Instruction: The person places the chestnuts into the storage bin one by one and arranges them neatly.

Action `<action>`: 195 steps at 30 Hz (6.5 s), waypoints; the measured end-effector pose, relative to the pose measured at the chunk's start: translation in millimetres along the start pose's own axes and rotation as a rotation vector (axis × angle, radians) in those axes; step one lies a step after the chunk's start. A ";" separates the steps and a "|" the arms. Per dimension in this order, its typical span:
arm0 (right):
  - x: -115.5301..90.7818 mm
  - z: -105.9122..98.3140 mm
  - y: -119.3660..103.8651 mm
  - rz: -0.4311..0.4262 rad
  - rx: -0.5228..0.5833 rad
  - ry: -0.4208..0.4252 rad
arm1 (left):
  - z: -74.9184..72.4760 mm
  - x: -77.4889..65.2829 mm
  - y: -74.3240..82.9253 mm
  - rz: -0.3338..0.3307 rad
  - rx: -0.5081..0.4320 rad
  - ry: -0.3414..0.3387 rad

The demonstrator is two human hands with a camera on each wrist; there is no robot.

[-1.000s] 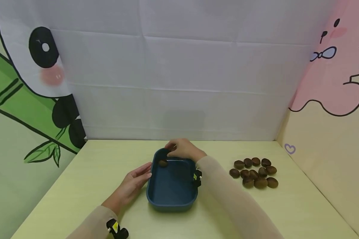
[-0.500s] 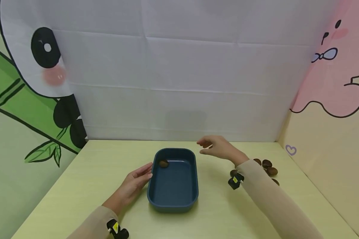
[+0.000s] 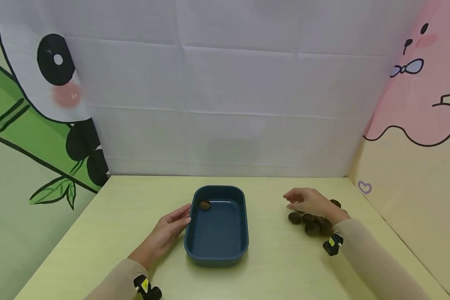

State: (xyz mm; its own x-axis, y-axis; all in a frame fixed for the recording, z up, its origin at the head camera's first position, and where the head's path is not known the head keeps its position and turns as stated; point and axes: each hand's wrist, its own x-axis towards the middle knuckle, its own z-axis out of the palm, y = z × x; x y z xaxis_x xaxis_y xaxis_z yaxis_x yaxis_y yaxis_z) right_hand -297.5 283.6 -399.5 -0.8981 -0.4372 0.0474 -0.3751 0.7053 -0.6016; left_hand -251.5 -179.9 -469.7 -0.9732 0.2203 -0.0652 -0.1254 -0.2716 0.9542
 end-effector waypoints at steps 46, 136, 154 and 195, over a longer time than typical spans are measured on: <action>-18.1 16.5 31.1 0.039 -0.104 -0.018 | 1.2 -0.4 -0.2 -0.005 0.001 0.003; 138.7 150.4 -143.9 -0.022 0.162 -0.159 | 0.3 -2.2 3.5 0.010 0.024 -0.043; 142.4 134.5 -149.6 -0.043 0.103 -0.180 | 0.4 -1.4 3.0 0.013 0.018 -0.028; 19.7 -15.0 19.3 0.115 0.037 -0.029 | 0.0 -1.7 0.1 0.005 0.018 0.009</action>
State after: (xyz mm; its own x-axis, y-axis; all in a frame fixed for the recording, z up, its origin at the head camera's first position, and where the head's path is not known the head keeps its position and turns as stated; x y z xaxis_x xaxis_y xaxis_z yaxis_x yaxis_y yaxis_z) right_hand -325.8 297.0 -398.3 -0.9276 -0.3707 -0.0468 -0.2604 0.7311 -0.6306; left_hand -249.9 -180.4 -469.5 -0.9756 0.2102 -0.0629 -0.1170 -0.2559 0.9596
